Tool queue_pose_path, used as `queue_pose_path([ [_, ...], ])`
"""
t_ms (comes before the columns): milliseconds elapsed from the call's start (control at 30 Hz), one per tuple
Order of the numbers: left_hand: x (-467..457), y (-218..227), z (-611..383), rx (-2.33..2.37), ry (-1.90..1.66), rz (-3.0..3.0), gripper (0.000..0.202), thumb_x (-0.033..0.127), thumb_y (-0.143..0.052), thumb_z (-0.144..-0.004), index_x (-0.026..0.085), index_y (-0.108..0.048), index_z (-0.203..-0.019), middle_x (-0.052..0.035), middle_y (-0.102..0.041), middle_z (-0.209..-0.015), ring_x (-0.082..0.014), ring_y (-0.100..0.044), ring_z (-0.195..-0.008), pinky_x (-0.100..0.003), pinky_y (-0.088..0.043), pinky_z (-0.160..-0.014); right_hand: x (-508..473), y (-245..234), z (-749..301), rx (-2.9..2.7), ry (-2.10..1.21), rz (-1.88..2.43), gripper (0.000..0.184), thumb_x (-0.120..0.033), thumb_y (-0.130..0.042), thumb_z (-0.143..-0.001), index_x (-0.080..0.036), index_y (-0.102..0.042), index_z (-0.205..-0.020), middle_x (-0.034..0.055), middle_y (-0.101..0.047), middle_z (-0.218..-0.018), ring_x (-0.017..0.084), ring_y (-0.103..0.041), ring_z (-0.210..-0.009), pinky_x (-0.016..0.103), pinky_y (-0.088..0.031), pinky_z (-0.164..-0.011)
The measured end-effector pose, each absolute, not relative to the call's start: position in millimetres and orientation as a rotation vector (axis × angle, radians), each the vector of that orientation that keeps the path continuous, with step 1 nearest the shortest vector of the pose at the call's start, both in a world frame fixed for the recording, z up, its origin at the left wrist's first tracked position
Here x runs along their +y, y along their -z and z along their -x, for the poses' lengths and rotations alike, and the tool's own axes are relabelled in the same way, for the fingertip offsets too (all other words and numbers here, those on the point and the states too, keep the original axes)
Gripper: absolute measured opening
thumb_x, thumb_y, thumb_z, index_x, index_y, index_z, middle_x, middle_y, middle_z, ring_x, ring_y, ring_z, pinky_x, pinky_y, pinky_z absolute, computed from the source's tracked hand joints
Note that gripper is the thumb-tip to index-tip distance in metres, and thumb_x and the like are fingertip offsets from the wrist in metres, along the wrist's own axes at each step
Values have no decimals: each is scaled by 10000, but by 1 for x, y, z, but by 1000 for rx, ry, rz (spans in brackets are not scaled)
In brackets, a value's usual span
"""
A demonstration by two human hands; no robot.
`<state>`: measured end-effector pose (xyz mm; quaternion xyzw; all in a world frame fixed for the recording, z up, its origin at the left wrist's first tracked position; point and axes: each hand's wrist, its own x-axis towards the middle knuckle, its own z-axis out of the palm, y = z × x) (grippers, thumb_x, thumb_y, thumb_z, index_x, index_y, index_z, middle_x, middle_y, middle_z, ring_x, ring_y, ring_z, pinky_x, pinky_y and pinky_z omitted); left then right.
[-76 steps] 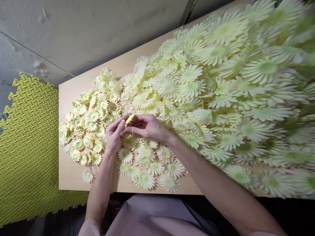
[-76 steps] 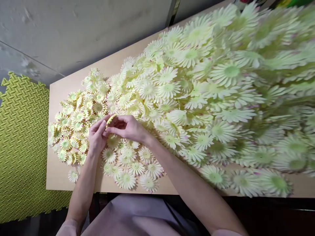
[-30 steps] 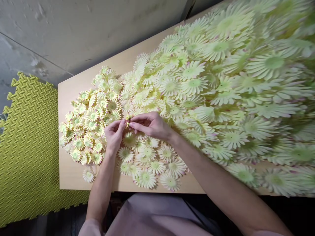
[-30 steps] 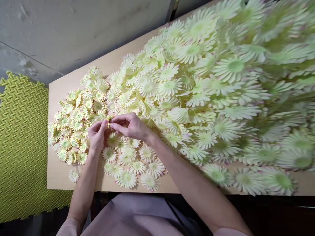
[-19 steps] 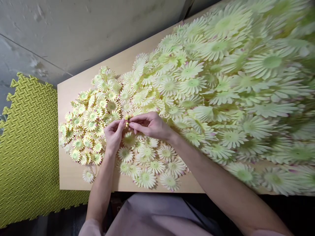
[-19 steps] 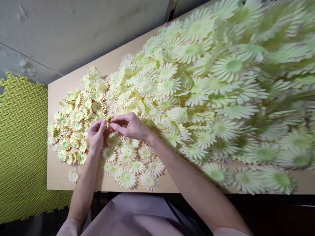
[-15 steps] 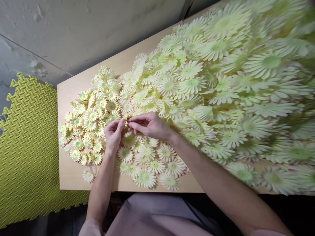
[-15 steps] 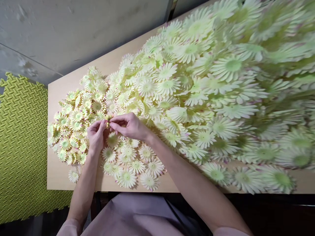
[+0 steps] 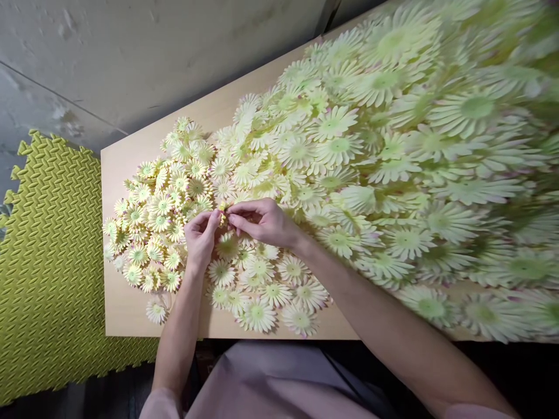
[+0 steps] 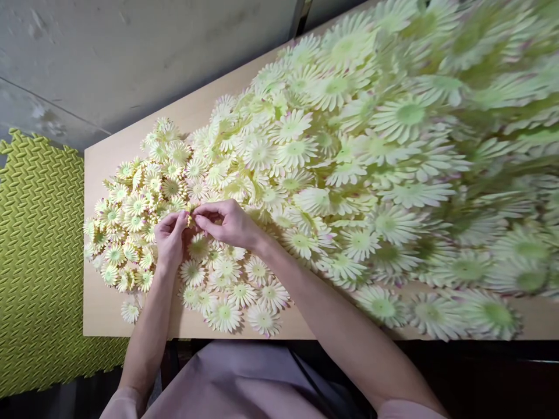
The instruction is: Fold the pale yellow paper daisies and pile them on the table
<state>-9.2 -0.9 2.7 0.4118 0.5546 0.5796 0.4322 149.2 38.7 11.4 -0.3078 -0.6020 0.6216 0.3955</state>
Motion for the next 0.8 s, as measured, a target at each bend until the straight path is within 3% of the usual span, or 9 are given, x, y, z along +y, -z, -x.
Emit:
queue_pose_path([
  [267, -1, -2, 11, 1395, -1450, -1069, 216, 398, -748, -790, 183, -773, -790, -10, -729, -727, -75, -634, -657, -170, -487, -622, 38, -12, -149, -1504, -1594, 789, 234, -344, -738, -803, -145, -763, -924, 76, -747, -824, 153, -673, -639, 297, -585, -589],
  [533, -2, 5, 13, 1388, -1554, -1169, 234, 423, -717, -820, 196, -762, -860, -20, -737, -763, -89, -664, -678, -189, -517, -636, 40, -14, -151, -1433, -1664, 779, 201, -365, -736, -821, -168, -759, -854, 32, -727, -735, 124, -656, -603, 240, -560, -538],
  [800, -2, 0, 11, 1220, -1574, -1287, 159, 354, -675, -872, 220, -757, -896, -55, -781, -980, -166, -725, -969, -324, -559, -907, 44, -15, -153, -1349, -1645, 681, 227, -364, -653, -903, -194, -780, -823, 10, -703, -663, 124, -652, -598, 246, -542, -576],
])
